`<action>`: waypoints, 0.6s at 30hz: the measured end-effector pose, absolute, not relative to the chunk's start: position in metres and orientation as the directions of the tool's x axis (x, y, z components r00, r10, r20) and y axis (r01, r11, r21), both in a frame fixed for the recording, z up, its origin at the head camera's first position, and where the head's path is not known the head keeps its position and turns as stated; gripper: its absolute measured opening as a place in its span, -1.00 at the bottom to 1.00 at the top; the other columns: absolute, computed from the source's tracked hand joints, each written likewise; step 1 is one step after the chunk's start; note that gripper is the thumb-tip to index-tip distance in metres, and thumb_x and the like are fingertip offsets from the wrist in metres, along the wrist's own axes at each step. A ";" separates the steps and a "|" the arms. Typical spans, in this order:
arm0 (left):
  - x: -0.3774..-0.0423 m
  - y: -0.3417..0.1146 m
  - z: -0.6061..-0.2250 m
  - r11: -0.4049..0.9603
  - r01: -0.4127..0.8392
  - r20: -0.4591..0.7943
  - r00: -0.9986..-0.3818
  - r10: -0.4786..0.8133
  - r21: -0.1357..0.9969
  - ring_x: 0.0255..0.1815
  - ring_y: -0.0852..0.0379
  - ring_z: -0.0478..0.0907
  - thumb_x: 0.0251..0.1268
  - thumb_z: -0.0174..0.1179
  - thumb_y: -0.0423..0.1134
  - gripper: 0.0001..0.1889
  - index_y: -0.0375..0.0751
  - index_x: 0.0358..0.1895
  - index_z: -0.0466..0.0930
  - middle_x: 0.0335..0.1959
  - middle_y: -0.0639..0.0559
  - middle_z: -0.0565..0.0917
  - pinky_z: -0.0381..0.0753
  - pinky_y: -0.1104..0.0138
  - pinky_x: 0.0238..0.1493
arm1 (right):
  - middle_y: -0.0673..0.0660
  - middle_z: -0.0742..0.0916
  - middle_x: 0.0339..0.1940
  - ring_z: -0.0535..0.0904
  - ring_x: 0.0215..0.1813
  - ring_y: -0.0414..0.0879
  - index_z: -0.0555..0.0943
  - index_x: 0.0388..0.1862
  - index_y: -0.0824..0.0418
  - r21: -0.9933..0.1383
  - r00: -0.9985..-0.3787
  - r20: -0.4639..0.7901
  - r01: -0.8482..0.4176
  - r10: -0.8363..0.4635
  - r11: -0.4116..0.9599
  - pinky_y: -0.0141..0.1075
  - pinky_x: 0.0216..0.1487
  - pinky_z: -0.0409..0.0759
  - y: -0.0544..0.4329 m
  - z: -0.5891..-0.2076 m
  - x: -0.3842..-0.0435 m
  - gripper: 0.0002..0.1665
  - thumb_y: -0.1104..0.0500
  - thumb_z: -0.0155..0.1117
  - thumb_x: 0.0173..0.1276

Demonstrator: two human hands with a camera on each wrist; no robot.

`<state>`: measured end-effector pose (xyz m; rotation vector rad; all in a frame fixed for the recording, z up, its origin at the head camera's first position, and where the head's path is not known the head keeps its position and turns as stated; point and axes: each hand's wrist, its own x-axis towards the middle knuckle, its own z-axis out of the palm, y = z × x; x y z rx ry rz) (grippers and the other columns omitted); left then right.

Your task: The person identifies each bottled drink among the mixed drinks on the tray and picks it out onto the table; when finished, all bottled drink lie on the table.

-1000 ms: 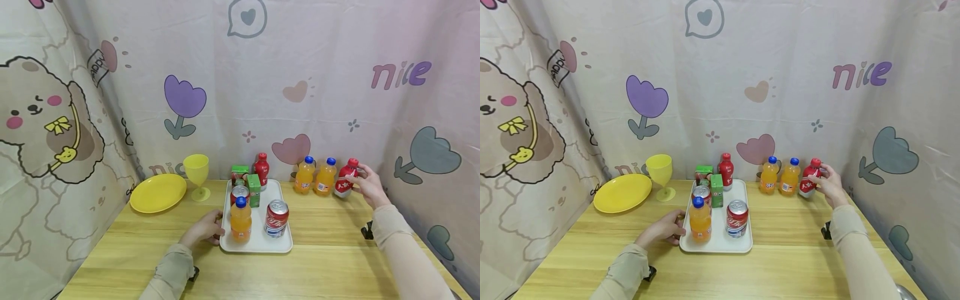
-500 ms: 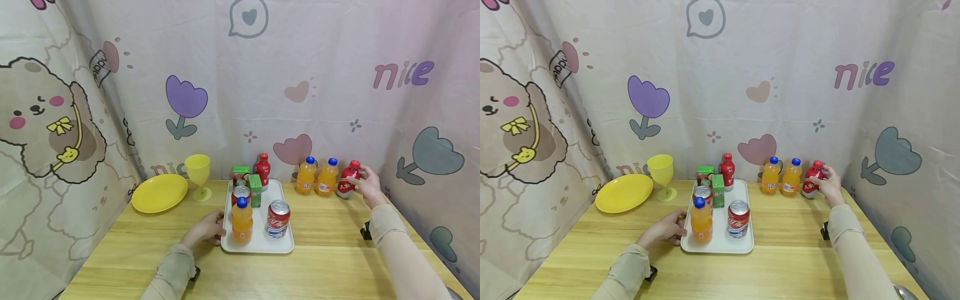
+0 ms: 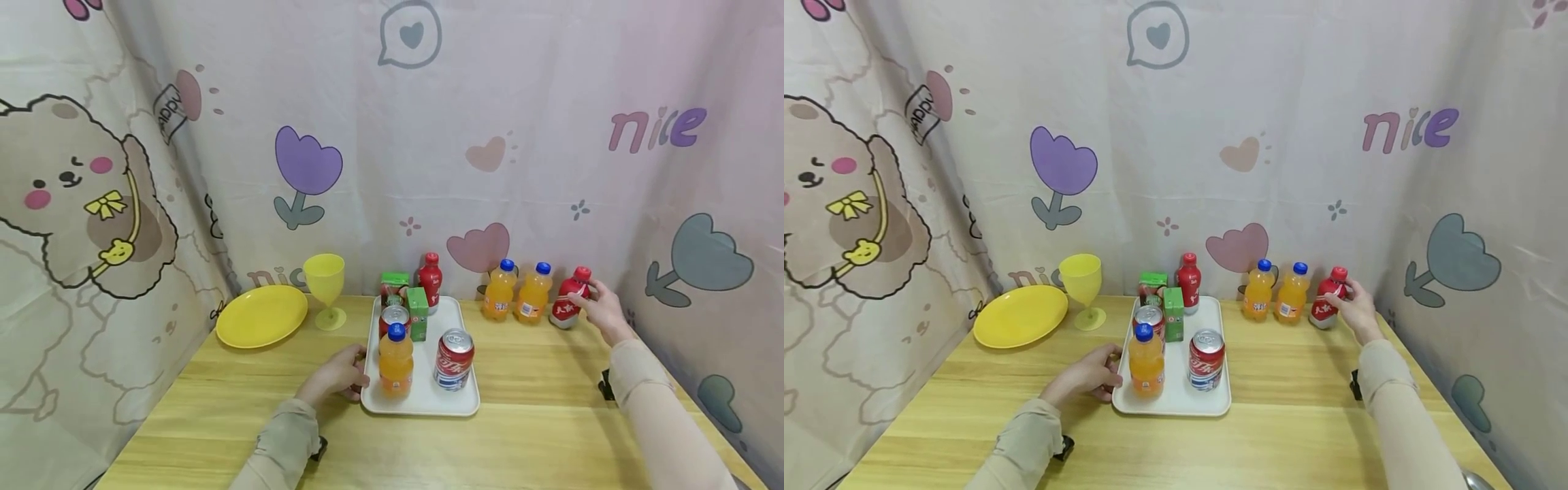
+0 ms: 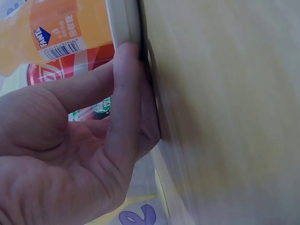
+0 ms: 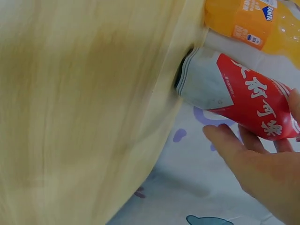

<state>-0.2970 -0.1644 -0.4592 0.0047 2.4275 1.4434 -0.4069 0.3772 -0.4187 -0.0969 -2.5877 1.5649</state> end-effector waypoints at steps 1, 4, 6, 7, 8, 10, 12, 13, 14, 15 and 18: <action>-0.297 -0.165 -0.460 0.488 -0.155 -0.264 -0.950 0.164 0.859 -0.45 0.07 0.54 0.27 0.29 -0.58 -0.34 -0.37 0.44 0.32 -0.25 -0.14 0.51 0.73 0.38 -0.55 | 0.60 0.11 0.66 0.09 0.65 0.55 -0.22 0.74 0.31 -0.871 -0.991 0.067 -0.003 0.113 0.492 0.48 0.57 0.27 0.377 -0.418 -0.405 -0.01 -0.07 0.06 0.69; -0.298 -0.164 -0.461 0.485 -0.152 -0.261 -0.951 0.165 0.861 -0.45 0.07 0.54 0.27 0.29 -0.59 -0.34 -0.36 0.43 0.32 -0.26 -0.14 0.51 0.72 0.38 -0.56 | 0.62 0.13 0.65 0.10 0.64 0.57 -0.21 0.74 0.35 -0.827 -0.987 0.086 0.005 0.135 0.562 0.48 0.56 0.25 0.378 -0.415 -0.400 0.01 -0.14 0.01 0.69; -0.298 -0.164 -0.463 0.486 -0.150 -0.260 -0.951 0.167 0.861 -0.46 0.08 0.54 0.26 0.30 -0.58 -0.34 -0.36 0.43 0.33 -0.26 -0.13 0.51 0.72 0.39 -0.57 | 0.61 0.15 0.65 0.11 0.62 0.58 -0.20 0.74 0.35 -0.797 -0.978 0.117 0.012 0.174 0.603 0.50 0.54 0.26 0.378 -0.415 -0.394 0.02 -0.19 -0.02 0.68; -0.298 -0.164 -0.464 0.486 -0.150 -0.261 -0.951 0.168 0.861 -0.46 0.08 0.53 0.26 0.30 -0.59 -0.34 -0.36 0.43 0.33 -0.26 -0.13 0.52 0.72 0.40 -0.57 | 0.60 0.16 0.65 0.12 0.62 0.58 -0.18 0.74 0.34 -0.782 -0.970 0.148 0.005 0.193 0.623 0.52 0.52 0.26 0.378 -0.414 -0.392 0.02 -0.21 -0.04 0.68; -0.298 -0.163 -0.464 0.485 -0.150 -0.260 -0.951 0.169 0.862 -0.47 0.08 0.53 0.26 0.30 -0.59 -0.34 -0.36 0.44 0.32 -0.27 -0.13 0.51 0.71 0.40 -0.57 | 0.60 0.18 0.64 0.13 0.61 0.58 -0.16 0.74 0.34 -0.763 -0.959 0.192 -0.013 0.208 0.646 0.52 0.51 0.27 0.377 -0.414 -0.390 0.00 -0.22 -0.05 0.68; -0.298 -0.163 -0.464 0.480 -0.149 -0.258 -0.952 0.168 0.864 -0.49 0.09 0.52 0.25 0.29 -0.59 -0.33 -0.36 0.44 0.32 -0.28 -0.12 0.51 0.70 0.41 -0.59 | 0.57 0.21 0.65 0.15 0.60 0.57 -0.09 0.74 0.31 -0.727 -0.928 0.289 -0.054 0.233 0.684 0.53 0.51 0.24 0.373 -0.412 -0.385 -0.04 -0.21 -0.06 0.68; -0.298 -0.163 -0.464 0.477 -0.150 -0.257 -0.952 0.167 0.866 -0.49 0.09 0.52 0.25 0.28 -0.60 -0.33 -0.36 0.45 0.32 -0.28 -0.12 0.50 0.69 0.42 -0.59 | 0.53 0.19 0.67 0.13 0.62 0.55 -0.04 0.74 0.27 -0.691 -0.891 0.385 -0.106 0.240 0.715 0.52 0.55 0.19 0.367 -0.410 -0.380 -0.10 -0.18 -0.06 0.69; -0.297 -0.163 -0.463 0.476 -0.153 -0.258 -0.952 0.164 0.866 -0.49 0.09 0.52 0.26 0.28 -0.60 -0.33 -0.36 0.45 0.32 -0.28 -0.12 0.50 0.69 0.42 -0.59 | 0.50 0.20 0.68 0.13 0.63 0.52 0.00 0.74 0.25 -0.672 -0.869 0.434 -0.137 0.238 0.728 0.51 0.58 0.16 0.362 -0.407 -0.377 -0.13 -0.17 -0.05 0.69; -0.297 -0.163 -0.462 0.475 -0.154 -0.259 -0.952 0.162 0.866 -0.49 0.09 0.52 0.26 0.27 -0.60 -0.33 -0.36 0.45 0.31 -0.28 -0.12 0.49 0.68 0.42 -0.59 | 0.47 0.20 0.69 0.12 0.64 0.50 0.05 0.73 0.23 -0.655 -0.846 0.478 -0.165 0.235 0.737 0.49 0.60 0.14 0.357 -0.405 -0.375 -0.16 -0.15 -0.03 0.69; -0.296 -0.163 -0.462 0.475 -0.157 -0.260 -0.952 0.160 0.866 -0.48 0.09 0.52 0.27 0.27 -0.60 -0.33 -0.36 0.45 0.31 -0.28 -0.12 0.49 0.69 0.42 -0.58 | 0.44 0.19 0.69 0.12 0.65 0.49 0.08 0.73 0.21 -0.638 -0.826 0.516 -0.193 0.227 0.746 0.48 0.62 0.12 0.351 -0.402 -0.372 -0.19 -0.13 -0.02 0.69; -0.294 -0.163 -0.459 0.478 -0.160 -0.263 -0.952 0.157 0.864 -0.46 0.08 0.53 0.27 0.26 -0.60 -0.34 -0.36 0.45 0.32 -0.26 -0.13 0.50 0.70 0.41 -0.56 | 0.39 0.22 0.70 0.15 0.64 0.47 0.18 0.69 0.20 -0.570 -0.774 0.611 -0.287 0.164 0.769 0.49 0.61 0.13 0.331 -0.395 -0.364 -0.25 -0.07 0.03 0.69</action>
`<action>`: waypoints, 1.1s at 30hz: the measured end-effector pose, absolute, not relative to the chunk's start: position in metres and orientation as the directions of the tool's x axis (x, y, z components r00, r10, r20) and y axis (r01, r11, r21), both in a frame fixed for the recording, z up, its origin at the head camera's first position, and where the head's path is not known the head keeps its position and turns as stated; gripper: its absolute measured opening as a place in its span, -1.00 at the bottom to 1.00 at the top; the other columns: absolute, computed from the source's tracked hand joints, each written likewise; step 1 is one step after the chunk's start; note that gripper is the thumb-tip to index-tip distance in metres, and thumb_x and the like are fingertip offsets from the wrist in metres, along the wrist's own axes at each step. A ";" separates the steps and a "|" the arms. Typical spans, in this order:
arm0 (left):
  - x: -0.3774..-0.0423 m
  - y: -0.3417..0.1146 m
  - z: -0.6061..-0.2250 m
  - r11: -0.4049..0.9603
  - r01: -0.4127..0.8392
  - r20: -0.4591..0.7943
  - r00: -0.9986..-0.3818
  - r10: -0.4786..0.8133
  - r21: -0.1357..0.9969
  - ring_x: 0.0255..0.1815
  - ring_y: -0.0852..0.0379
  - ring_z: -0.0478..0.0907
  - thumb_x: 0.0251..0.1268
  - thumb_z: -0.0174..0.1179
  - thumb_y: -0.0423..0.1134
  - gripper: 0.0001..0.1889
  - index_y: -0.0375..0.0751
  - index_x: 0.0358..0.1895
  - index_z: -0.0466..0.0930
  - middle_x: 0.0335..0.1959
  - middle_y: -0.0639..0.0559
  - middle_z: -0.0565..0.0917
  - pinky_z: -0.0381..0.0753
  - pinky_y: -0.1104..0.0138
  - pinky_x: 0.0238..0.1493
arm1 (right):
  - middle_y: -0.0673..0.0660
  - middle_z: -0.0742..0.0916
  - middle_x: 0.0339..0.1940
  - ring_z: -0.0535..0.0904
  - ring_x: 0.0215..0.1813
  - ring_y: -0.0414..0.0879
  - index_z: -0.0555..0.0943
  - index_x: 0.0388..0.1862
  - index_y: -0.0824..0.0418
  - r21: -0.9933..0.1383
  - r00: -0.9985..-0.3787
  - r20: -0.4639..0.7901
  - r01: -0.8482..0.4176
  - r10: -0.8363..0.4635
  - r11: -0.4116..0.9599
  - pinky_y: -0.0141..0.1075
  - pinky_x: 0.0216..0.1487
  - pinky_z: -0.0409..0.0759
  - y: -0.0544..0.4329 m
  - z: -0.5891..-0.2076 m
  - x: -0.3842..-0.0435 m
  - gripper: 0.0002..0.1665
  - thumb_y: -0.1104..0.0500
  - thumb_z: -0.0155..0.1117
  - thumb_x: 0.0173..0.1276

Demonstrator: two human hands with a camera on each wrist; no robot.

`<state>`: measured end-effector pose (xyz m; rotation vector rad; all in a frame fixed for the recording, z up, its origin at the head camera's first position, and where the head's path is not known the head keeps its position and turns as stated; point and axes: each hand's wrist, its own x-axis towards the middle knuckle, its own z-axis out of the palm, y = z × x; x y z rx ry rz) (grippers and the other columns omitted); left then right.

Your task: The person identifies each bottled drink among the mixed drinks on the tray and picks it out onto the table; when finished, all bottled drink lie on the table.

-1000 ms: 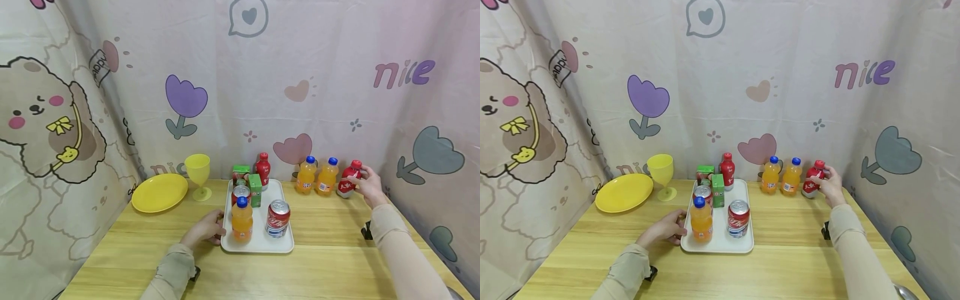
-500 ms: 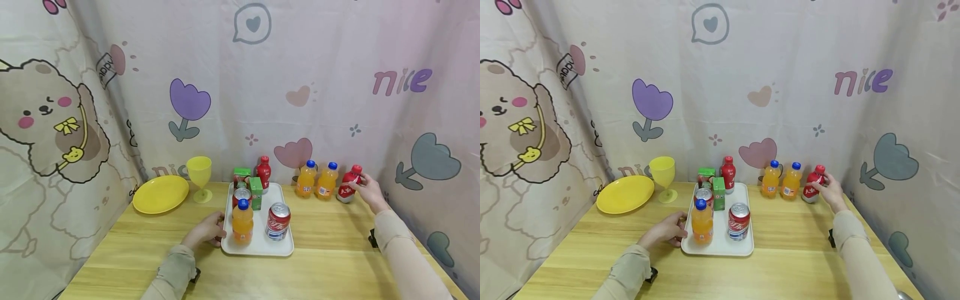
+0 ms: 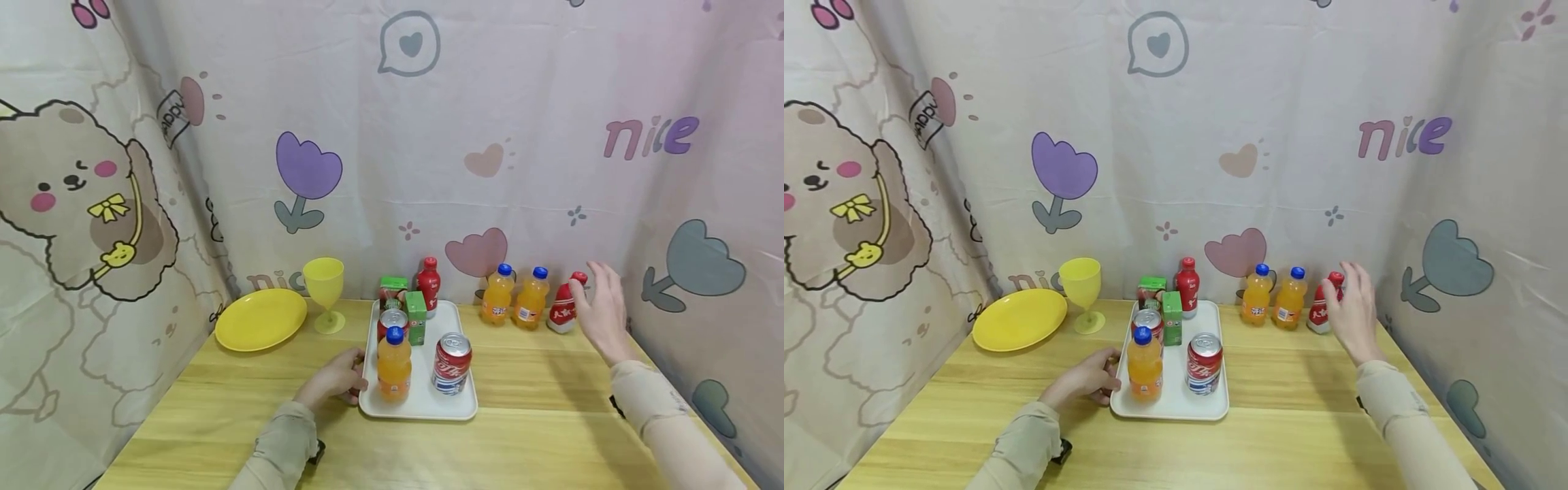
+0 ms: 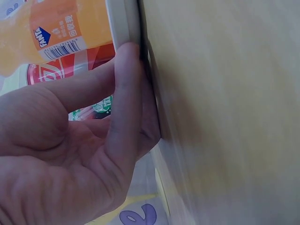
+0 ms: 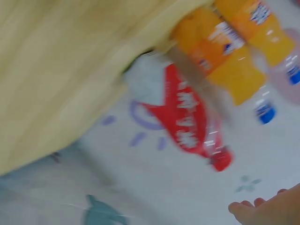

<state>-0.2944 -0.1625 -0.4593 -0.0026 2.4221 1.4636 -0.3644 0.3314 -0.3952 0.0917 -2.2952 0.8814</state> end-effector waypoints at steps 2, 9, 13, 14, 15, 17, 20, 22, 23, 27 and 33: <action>-0.293 -0.163 -0.458 0.483 -0.155 -0.261 -0.952 0.160 0.862 -0.46 0.08 0.54 0.27 0.26 -0.60 -0.35 -0.37 0.44 0.32 -0.25 -0.14 0.50 0.71 0.41 -0.55 | 0.39 0.25 0.68 0.20 0.61 0.49 0.22 0.67 0.20 -0.513 -0.747 0.658 -0.352 0.094 0.783 0.52 0.57 0.18 0.318 -0.394 -0.360 -0.28 -0.04 0.07 0.68; -0.291 -0.163 -0.459 0.477 -0.149 -0.253 -0.954 0.161 0.866 -0.46 0.07 0.53 0.25 0.27 -0.60 -0.36 -0.38 0.42 0.33 -0.24 -0.14 0.50 0.71 0.41 -0.56 | 0.38 0.29 0.67 0.21 0.61 0.45 0.19 0.70 0.13 -0.339 -0.717 0.676 -0.506 -0.169 0.793 0.53 0.52 0.23 0.269 -0.404 -0.347 -0.22 -0.01 0.17 0.64; -0.292 -0.163 -0.459 0.484 -0.151 -0.256 -0.954 0.159 0.862 -0.47 0.08 0.53 0.25 0.28 -0.61 -0.36 -0.35 0.41 0.34 -0.25 -0.13 0.50 0.71 0.41 -0.56 | 0.31 0.30 0.69 0.20 0.65 0.38 0.18 0.72 0.09 -0.285 -0.705 0.660 -0.556 -0.262 0.780 0.46 0.58 0.22 0.241 -0.405 -0.340 -0.19 -0.01 0.20 0.61; -0.292 -0.163 -0.459 0.483 -0.151 -0.256 -0.953 0.159 0.862 -0.46 0.08 0.53 0.25 0.28 -0.61 -0.35 -0.35 0.41 0.34 -0.26 -0.13 0.50 0.71 0.41 -0.56 | 0.30 0.30 0.69 0.20 0.65 0.36 0.17 0.72 0.08 -0.271 -0.703 0.653 -0.564 -0.281 0.780 0.46 0.60 0.21 0.235 -0.404 -0.338 -0.18 -0.01 0.21 0.61; -0.293 -0.163 -0.459 0.484 -0.150 -0.256 -0.953 0.161 0.862 -0.46 0.08 0.53 0.25 0.28 -0.61 -0.36 -0.35 0.41 0.34 -0.26 -0.13 0.50 0.70 0.41 -0.56 | 0.29 0.30 0.70 0.20 0.66 0.36 0.17 0.72 0.08 -0.257 -0.697 0.650 -0.575 -0.301 0.777 0.45 0.62 0.18 0.228 -0.402 -0.337 -0.17 -0.01 0.22 0.60; -0.293 -0.164 -0.460 0.481 -0.143 -0.250 -0.954 0.165 0.865 -0.46 0.08 0.53 0.25 0.27 -0.61 -0.36 -0.36 0.41 0.34 -0.27 -0.12 0.49 0.71 0.41 -0.56 | 0.29 0.31 0.70 0.21 0.66 0.35 0.16 0.73 0.08 -0.225 -0.691 0.638 -0.590 -0.341 0.775 0.42 0.64 0.17 0.216 -0.401 -0.334 -0.16 -0.02 0.22 0.59; -0.294 -0.164 -0.460 0.475 -0.138 -0.246 -0.954 0.171 0.869 -0.46 0.08 0.53 0.25 0.27 -0.61 -0.37 -0.37 0.40 0.34 -0.28 -0.13 0.49 0.71 0.40 -0.56 | 0.27 0.30 0.71 0.21 0.67 0.32 0.14 0.74 0.09 -0.179 -0.696 0.597 -0.599 -0.398 0.780 0.38 0.68 0.15 0.200 -0.399 -0.327 -0.16 -0.04 0.19 0.61; -0.294 -0.164 -0.461 0.470 -0.138 -0.244 -0.954 0.172 0.872 -0.46 0.07 0.54 0.26 0.27 -0.61 -0.38 -0.37 0.40 0.34 -0.27 -0.13 0.50 0.71 0.40 -0.56 | 0.26 0.30 0.71 0.20 0.69 0.30 0.12 0.74 0.09 -0.152 -0.705 0.562 -0.603 -0.433 0.783 0.36 0.69 0.14 0.189 -0.399 -0.322 -0.15 -0.06 0.16 0.62; -0.294 -0.164 -0.461 0.469 -0.140 -0.245 -0.954 0.172 0.872 -0.45 0.07 0.54 0.26 0.27 -0.61 -0.37 -0.37 0.41 0.34 -0.27 -0.13 0.50 0.71 0.40 -0.56 | 0.24 0.29 0.71 0.18 0.70 0.28 0.10 0.75 0.07 -0.135 -0.710 0.541 -0.602 -0.451 0.787 0.36 0.70 0.12 0.184 -0.400 -0.319 -0.15 -0.09 0.13 0.63; -0.294 -0.164 -0.460 0.469 -0.147 -0.252 -0.953 0.169 0.871 -0.45 0.08 0.54 0.28 0.27 -0.60 -0.37 -0.36 0.42 0.33 -0.26 -0.13 0.50 0.70 0.42 -0.56 | 0.20 0.34 0.69 0.17 0.71 0.26 0.11 0.75 0.02 -0.075 -0.713 0.487 -0.610 -0.505 0.789 0.40 0.71 0.03 0.163 -0.401 -0.311 -0.15 -0.19 0.10 0.63; -0.294 -0.165 -0.460 0.480 -0.151 -0.261 -0.950 0.173 0.864 -0.43 0.07 0.55 0.31 0.27 -0.57 -0.37 -0.36 0.44 0.32 -0.25 -0.14 0.52 0.71 0.41 -0.54 | 0.18 0.40 0.66 0.22 0.70 0.24 0.16 0.73 -0.03 -0.052 -0.694 0.448 -0.650 -0.564 0.758 0.44 0.71 -0.02 0.137 -0.403 -0.303 -0.17 -0.25 0.06 0.63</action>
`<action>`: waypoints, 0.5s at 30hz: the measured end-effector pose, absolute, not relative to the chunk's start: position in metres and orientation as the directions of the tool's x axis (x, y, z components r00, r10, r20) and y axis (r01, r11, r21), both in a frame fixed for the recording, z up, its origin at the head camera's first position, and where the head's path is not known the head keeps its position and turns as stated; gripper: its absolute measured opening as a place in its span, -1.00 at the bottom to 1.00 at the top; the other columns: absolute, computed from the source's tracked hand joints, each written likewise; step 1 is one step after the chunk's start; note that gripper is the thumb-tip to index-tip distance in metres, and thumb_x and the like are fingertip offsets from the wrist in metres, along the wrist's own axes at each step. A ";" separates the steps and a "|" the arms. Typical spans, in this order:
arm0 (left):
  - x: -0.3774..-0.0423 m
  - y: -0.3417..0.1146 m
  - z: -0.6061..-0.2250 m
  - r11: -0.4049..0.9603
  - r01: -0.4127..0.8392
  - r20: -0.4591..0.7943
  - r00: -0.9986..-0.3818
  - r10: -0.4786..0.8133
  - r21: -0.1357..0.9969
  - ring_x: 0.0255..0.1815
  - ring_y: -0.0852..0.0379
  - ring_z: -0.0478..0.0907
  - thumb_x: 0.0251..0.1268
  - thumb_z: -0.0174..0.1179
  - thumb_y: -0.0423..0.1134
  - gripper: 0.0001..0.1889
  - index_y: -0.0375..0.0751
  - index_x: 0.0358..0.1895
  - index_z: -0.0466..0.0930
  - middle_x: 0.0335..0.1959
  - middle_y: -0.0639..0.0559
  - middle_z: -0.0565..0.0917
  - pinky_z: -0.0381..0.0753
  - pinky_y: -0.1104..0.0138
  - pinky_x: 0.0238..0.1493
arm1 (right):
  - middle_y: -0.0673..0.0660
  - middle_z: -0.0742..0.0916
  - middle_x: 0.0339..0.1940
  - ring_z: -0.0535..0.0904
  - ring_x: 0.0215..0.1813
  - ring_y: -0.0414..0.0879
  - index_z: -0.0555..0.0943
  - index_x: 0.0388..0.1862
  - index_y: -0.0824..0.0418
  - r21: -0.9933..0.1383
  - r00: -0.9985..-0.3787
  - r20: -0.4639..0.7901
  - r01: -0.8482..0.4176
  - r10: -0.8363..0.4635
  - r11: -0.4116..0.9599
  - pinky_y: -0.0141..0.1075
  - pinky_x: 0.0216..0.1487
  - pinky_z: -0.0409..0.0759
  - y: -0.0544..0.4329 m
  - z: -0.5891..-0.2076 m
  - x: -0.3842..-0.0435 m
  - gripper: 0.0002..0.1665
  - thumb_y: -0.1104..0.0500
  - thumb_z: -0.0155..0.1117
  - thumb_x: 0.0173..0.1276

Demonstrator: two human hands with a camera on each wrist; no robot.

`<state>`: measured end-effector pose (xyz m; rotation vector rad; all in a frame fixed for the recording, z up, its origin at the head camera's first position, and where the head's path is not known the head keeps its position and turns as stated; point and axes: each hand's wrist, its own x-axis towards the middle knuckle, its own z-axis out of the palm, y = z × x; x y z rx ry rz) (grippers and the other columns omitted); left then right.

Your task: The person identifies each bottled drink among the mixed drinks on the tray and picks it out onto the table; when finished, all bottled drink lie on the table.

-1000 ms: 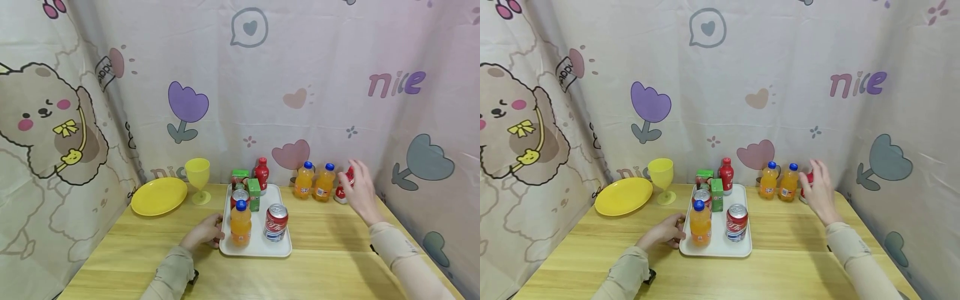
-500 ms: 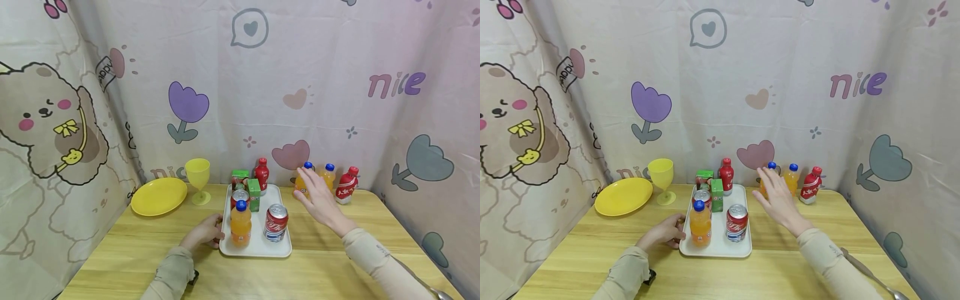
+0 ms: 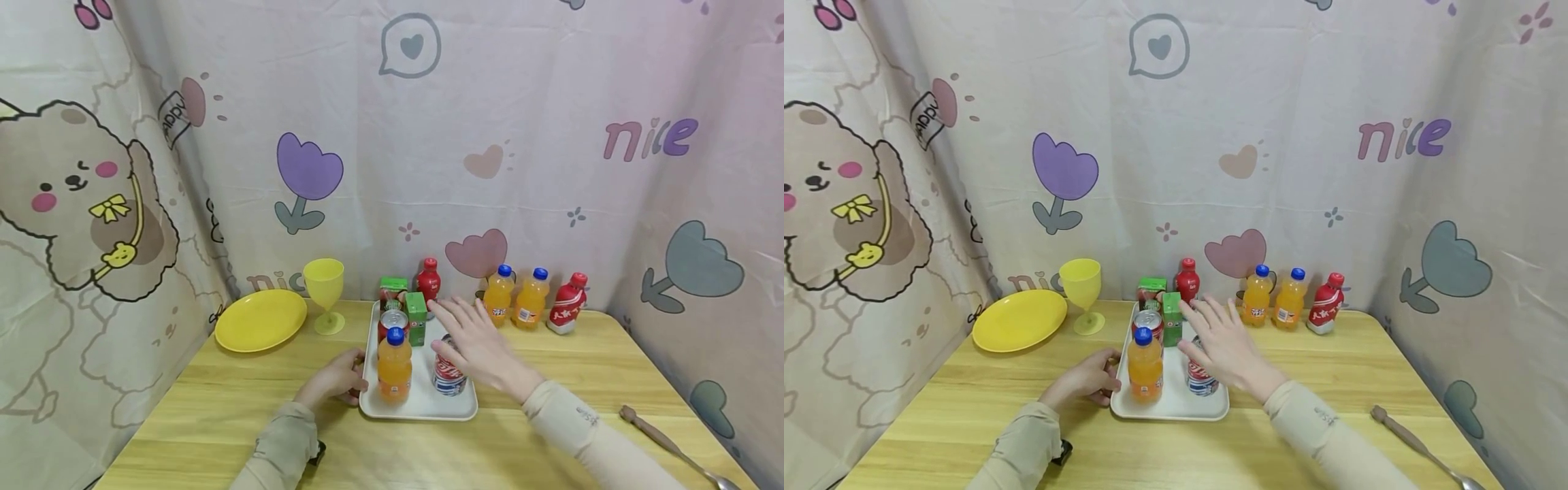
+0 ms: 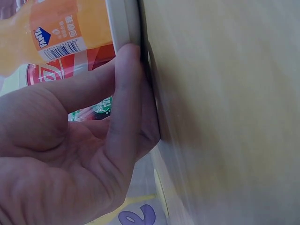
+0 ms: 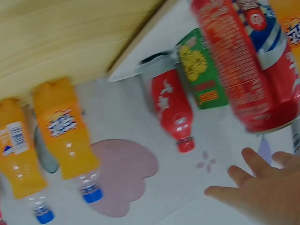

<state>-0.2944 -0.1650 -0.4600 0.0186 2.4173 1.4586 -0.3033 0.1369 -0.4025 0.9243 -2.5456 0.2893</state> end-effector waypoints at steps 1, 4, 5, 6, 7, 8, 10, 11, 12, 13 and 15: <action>-0.295 -0.165 -0.460 0.483 -0.151 -0.263 -0.949 0.173 0.862 -0.43 0.07 0.55 0.31 0.27 -0.57 -0.36 -0.36 0.45 0.31 -0.25 -0.14 0.52 0.72 0.40 -0.54 | 0.17 0.40 0.66 0.22 0.70 0.24 0.16 0.74 -0.04 -0.056 -0.697 0.435 -0.652 -0.569 0.756 0.44 0.71 -0.02 0.133 -0.403 -0.302 -0.18 -0.26 0.04 0.63; -0.295 -0.165 -0.459 0.488 -0.152 -0.267 -0.948 0.175 0.860 -0.42 0.07 0.55 0.32 0.27 -0.56 -0.35 -0.36 0.46 0.31 -0.26 -0.13 0.52 0.72 0.40 -0.53 | 0.16 0.43 0.64 0.26 0.68 0.22 0.19 0.72 -0.03 -0.039 -0.694 0.408 -0.663 -0.594 0.748 0.46 0.70 0.00 0.123 -0.406 -0.299 -0.18 -0.29 0.02 0.63; -0.295 -0.165 -0.459 0.488 -0.152 -0.267 -0.948 0.174 0.859 -0.42 0.07 0.55 0.32 0.27 -0.56 -0.35 -0.36 0.46 0.31 -0.26 -0.13 0.52 0.72 0.40 -0.53 | 0.16 0.46 0.62 0.28 0.67 0.20 0.21 0.72 -0.03 -0.034 -0.693 0.397 -0.666 -0.602 0.745 0.46 0.70 -0.01 0.119 -0.406 -0.298 -0.18 -0.31 0.01 0.63; -0.295 -0.165 -0.459 0.489 -0.152 -0.266 -0.948 0.173 0.859 -0.42 0.07 0.54 0.31 0.27 -0.56 -0.36 -0.36 0.46 0.31 -0.27 -0.13 0.52 0.71 0.41 -0.54 | 0.15 0.48 0.60 0.29 0.67 0.19 0.22 0.71 -0.03 -0.029 -0.693 0.385 -0.669 -0.610 0.742 0.46 0.70 -0.03 0.116 -0.406 -0.297 -0.18 -0.33 -0.01 0.63; -0.295 -0.165 -0.459 0.487 -0.151 -0.264 -0.949 0.173 0.860 -0.43 0.07 0.54 0.31 0.27 -0.57 -0.36 -0.36 0.45 0.31 -0.27 -0.13 0.51 0.71 0.41 -0.54 | 0.13 0.51 0.58 0.31 0.66 0.17 0.24 0.70 -0.04 -0.021 -0.690 0.375 -0.673 -0.618 0.739 0.46 0.71 -0.05 0.113 -0.407 -0.295 -0.18 -0.36 -0.03 0.63; -0.294 -0.165 -0.458 0.486 -0.152 -0.265 -0.949 0.172 0.861 -0.43 0.08 0.54 0.31 0.27 -0.56 -0.37 -0.36 0.44 0.31 -0.27 -0.13 0.51 0.71 0.41 -0.54 | 0.12 0.54 0.55 0.32 0.65 0.16 0.26 0.69 -0.04 -0.015 -0.687 0.368 -0.678 -0.627 0.734 0.46 0.71 -0.06 0.110 -0.407 -0.294 -0.19 -0.37 -0.05 0.63; -0.294 -0.165 -0.458 0.480 -0.152 -0.263 -0.949 0.174 0.864 -0.44 0.08 0.54 0.31 0.26 -0.57 -0.37 -0.36 0.43 0.32 -0.27 -0.13 0.51 0.70 0.41 -0.54 | 0.09 0.58 0.51 0.36 0.62 0.14 0.30 0.67 -0.03 -0.002 -0.681 0.352 -0.686 -0.642 0.728 0.47 0.71 -0.07 0.105 -0.408 -0.292 -0.19 -0.39 -0.09 0.63; -0.294 -0.165 -0.458 0.480 -0.147 -0.260 -0.949 0.178 0.865 -0.44 0.09 0.54 0.31 0.26 -0.57 -0.38 -0.37 0.43 0.31 -0.27 -0.13 0.51 0.70 0.42 -0.55 | 0.08 0.60 0.50 0.38 0.62 0.14 0.32 0.66 -0.03 0.000 -0.681 0.346 -0.688 -0.646 0.726 0.46 0.71 -0.06 0.103 -0.408 -0.291 -0.19 -0.40 -0.10 0.63; -0.294 -0.165 -0.458 0.476 -0.147 -0.260 -0.949 0.181 0.867 -0.45 0.09 0.54 0.31 0.25 -0.57 -0.38 -0.38 0.42 0.31 -0.27 -0.13 0.51 0.70 0.42 -0.55 | 0.07 0.62 0.48 0.39 0.61 0.14 0.35 0.65 -0.01 0.003 -0.678 0.343 -0.692 -0.650 0.722 0.46 0.71 -0.03 0.101 -0.408 -0.291 -0.19 -0.40 -0.11 0.63; -0.294 -0.165 -0.458 0.476 -0.143 -0.258 -0.948 0.185 0.868 -0.45 0.10 0.53 0.31 0.25 -0.57 -0.38 -0.38 0.42 0.31 -0.27 -0.13 0.51 0.70 0.42 -0.55 | 0.06 0.63 0.47 0.41 0.60 0.13 0.37 0.63 0.00 0.001 -0.676 0.341 -0.694 -0.653 0.720 0.45 0.71 0.00 0.100 -0.408 -0.290 -0.20 -0.40 -0.11 0.63; -0.295 -0.165 -0.458 0.473 -0.141 -0.257 -0.948 0.189 0.870 -0.46 0.10 0.53 0.31 0.24 -0.57 -0.38 -0.39 0.43 0.30 -0.27 -0.13 0.52 0.69 0.43 -0.55 | 0.07 0.66 0.45 0.45 0.57 0.12 0.41 0.60 0.03 -0.010 -0.673 0.342 -0.701 -0.656 0.713 0.42 0.70 0.06 0.096 -0.409 -0.290 -0.20 -0.40 -0.08 0.62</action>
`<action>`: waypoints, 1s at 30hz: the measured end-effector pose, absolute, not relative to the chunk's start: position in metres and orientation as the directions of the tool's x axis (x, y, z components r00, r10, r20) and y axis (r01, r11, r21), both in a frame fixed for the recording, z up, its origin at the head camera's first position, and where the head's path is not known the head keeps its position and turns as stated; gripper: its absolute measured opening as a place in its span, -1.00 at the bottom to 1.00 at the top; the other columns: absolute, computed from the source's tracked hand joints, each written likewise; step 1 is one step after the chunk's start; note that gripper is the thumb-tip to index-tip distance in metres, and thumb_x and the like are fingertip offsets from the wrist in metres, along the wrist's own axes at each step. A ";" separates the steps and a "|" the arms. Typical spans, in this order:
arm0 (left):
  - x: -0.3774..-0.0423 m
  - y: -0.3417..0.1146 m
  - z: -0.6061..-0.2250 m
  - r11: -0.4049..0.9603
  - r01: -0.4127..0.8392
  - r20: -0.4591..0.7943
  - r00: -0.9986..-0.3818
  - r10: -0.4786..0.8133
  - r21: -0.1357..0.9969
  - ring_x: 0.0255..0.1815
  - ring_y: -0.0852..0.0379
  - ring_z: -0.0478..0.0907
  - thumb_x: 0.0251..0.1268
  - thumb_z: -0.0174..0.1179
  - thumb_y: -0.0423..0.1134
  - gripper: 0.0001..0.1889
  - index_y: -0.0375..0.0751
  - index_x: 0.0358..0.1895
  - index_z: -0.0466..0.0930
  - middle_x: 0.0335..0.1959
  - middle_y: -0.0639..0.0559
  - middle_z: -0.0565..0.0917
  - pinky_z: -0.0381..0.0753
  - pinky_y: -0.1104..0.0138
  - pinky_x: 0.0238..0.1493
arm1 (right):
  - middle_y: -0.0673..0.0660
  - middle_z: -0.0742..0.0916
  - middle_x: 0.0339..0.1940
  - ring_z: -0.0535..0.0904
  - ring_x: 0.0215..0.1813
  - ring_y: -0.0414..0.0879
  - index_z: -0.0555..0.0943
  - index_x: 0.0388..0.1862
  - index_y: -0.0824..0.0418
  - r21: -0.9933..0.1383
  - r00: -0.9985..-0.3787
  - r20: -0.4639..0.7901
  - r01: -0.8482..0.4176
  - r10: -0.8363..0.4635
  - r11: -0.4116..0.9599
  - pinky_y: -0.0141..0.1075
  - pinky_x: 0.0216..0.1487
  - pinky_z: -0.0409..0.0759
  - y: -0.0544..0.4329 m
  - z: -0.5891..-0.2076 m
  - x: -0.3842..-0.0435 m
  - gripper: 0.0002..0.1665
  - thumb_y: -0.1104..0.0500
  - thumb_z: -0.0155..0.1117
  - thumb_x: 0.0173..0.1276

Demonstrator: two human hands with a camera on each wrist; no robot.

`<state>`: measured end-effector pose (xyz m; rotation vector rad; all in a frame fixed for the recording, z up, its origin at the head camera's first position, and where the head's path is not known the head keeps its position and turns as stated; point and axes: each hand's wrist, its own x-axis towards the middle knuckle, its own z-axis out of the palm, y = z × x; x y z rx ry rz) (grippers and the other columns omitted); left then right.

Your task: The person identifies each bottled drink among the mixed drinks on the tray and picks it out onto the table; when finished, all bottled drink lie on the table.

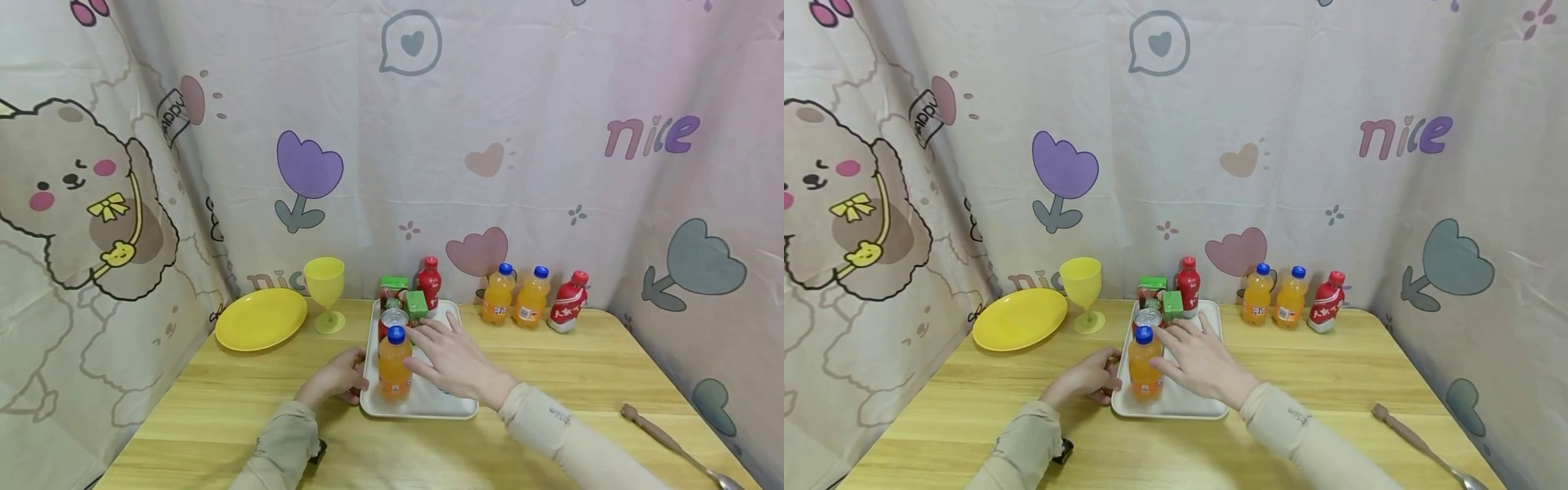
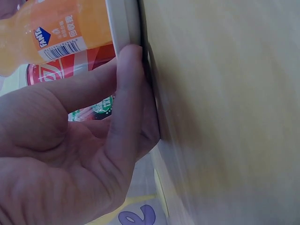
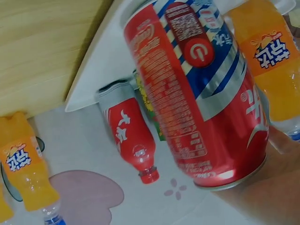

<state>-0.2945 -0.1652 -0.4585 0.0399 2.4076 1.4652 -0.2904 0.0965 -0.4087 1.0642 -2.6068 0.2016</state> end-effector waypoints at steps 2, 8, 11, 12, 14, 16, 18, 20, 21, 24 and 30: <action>-0.294 -0.165 -0.458 0.473 -0.139 -0.253 -0.949 0.187 0.870 -0.47 0.10 0.53 0.31 0.24 -0.58 -0.38 -0.39 0.43 0.30 -0.28 -0.12 0.52 0.68 0.43 -0.56 | 0.08 0.68 0.42 0.49 0.54 0.11 0.45 0.58 0.06 -0.022 -0.671 0.348 -0.704 -0.655 0.710 0.40 0.70 0.12 0.094 -0.409 -0.291 -0.19 -0.40 -0.04 0.61; -0.293 -0.165 -0.458 0.464 -0.145 -0.247 -0.954 0.168 0.874 -0.48 0.08 0.52 0.27 0.25 -0.60 -0.38 -0.38 0.40 0.33 -0.31 -0.12 0.52 0.68 0.42 -0.57 | 0.12 0.73 0.35 0.60 0.44 0.09 0.48 0.53 0.08 -0.072 -0.691 0.332 -0.697 -0.642 0.713 0.37 0.70 0.16 0.088 -0.410 -0.295 -0.16 -0.43 0.09 0.53; -0.293 -0.165 -0.458 0.463 -0.147 -0.250 -0.953 0.169 0.874 -0.48 0.09 0.52 0.27 0.25 -0.60 -0.38 -0.37 0.40 0.33 -0.31 -0.12 0.52 0.68 0.41 -0.57 | 0.11 0.75 0.32 0.64 0.40 0.07 0.48 0.52 0.10 -0.118 -0.713 0.309 -0.686 -0.630 0.718 0.38 0.69 0.16 0.085 -0.409 -0.295 -0.13 -0.42 0.20 0.47; -0.293 -0.165 -0.458 0.462 -0.148 -0.251 -0.953 0.170 0.874 -0.47 0.09 0.52 0.27 0.25 -0.60 -0.38 -0.37 0.40 0.33 -0.31 -0.12 0.52 0.68 0.41 -0.57 | 0.11 0.76 0.30 0.66 0.38 0.06 0.48 0.51 0.10 -0.127 -0.719 0.302 -0.681 -0.626 0.722 0.38 0.69 0.17 0.084 -0.409 -0.295 -0.13 -0.41 0.23 0.45; -0.293 -0.165 -0.459 0.460 -0.150 -0.253 -0.953 0.170 0.875 -0.47 0.09 0.52 0.27 0.25 -0.60 -0.37 -0.36 0.41 0.33 -0.30 -0.12 0.52 0.69 0.41 -0.56 | 0.10 0.78 0.27 0.69 0.35 0.05 0.47 0.51 0.12 -0.141 -0.729 0.291 -0.673 -0.619 0.726 0.39 0.67 0.19 0.082 -0.406 -0.294 -0.11 -0.40 0.30 0.42; -0.294 -0.165 -0.459 0.464 -0.147 -0.251 -0.953 0.169 0.873 -0.46 0.09 0.53 0.27 0.25 -0.60 -0.37 -0.36 0.42 0.33 -0.29 -0.11 0.51 0.69 0.41 -0.56 | 0.11 0.80 0.22 0.71 0.31 0.05 0.47 0.51 0.14 -0.150 -0.737 0.282 -0.666 -0.614 0.731 0.39 0.66 0.23 0.080 -0.404 -0.294 -0.09 -0.39 0.33 0.40; -0.294 -0.165 -0.459 0.465 -0.146 -0.247 -0.955 0.165 0.873 -0.45 0.08 0.53 0.27 0.26 -0.60 -0.36 -0.36 0.42 0.33 -0.28 -0.12 0.52 0.70 0.40 -0.55 | 0.12 0.81 0.21 0.72 0.30 0.05 0.48 0.49 0.17 -0.167 -0.748 0.268 -0.657 -0.607 0.735 0.38 0.64 0.27 0.077 -0.403 -0.294 -0.08 -0.39 0.35 0.38; -0.294 -0.164 -0.459 0.469 -0.144 -0.246 -0.955 0.163 0.872 -0.45 0.08 0.54 0.27 0.25 -0.60 -0.36 -0.36 0.42 0.33 -0.28 -0.12 0.51 0.70 0.39 -0.55 | 0.13 0.80 0.21 0.72 0.29 0.06 0.49 0.48 0.20 -0.188 -0.761 0.249 -0.645 -0.599 0.741 0.37 0.63 0.30 0.076 -0.401 -0.293 -0.06 -0.39 0.37 0.37; -0.294 -0.164 -0.459 0.471 -0.142 -0.245 -0.956 0.164 0.871 -0.45 0.08 0.54 0.27 0.25 -0.60 -0.36 -0.36 0.43 0.33 -0.29 -0.12 0.51 0.70 0.39 -0.55 | 0.14 0.80 0.21 0.73 0.29 0.06 0.50 0.47 0.21 -0.198 -0.768 0.238 -0.638 -0.595 0.744 0.37 0.63 0.31 0.075 -0.400 -0.293 -0.05 -0.40 0.38 0.36; -0.295 -0.164 -0.461 0.467 -0.136 -0.240 -0.955 0.171 0.874 -0.46 0.08 0.54 0.27 0.25 -0.61 -0.37 -0.38 0.42 0.33 -0.31 -0.11 0.51 0.69 0.40 -0.57 | 0.14 0.80 0.23 0.72 0.30 0.05 0.50 0.47 0.23 -0.233 -0.785 0.211 -0.619 -0.582 0.750 0.38 0.63 0.30 0.073 -0.399 -0.294 -0.04 -0.37 0.42 0.33; -0.297 -0.164 -0.463 0.468 -0.136 -0.246 -0.952 0.182 0.873 -0.47 0.09 0.55 0.30 0.24 -0.61 -0.38 -0.40 0.43 0.31 -0.33 -0.11 0.52 0.68 0.40 -0.57 | 0.11 0.84 0.09 0.77 0.21 0.03 0.51 0.46 0.23 -0.265 -0.796 0.198 -0.605 -0.571 0.751 0.40 0.66 0.22 0.072 -0.399 -0.295 -0.07 -0.30 0.49 0.31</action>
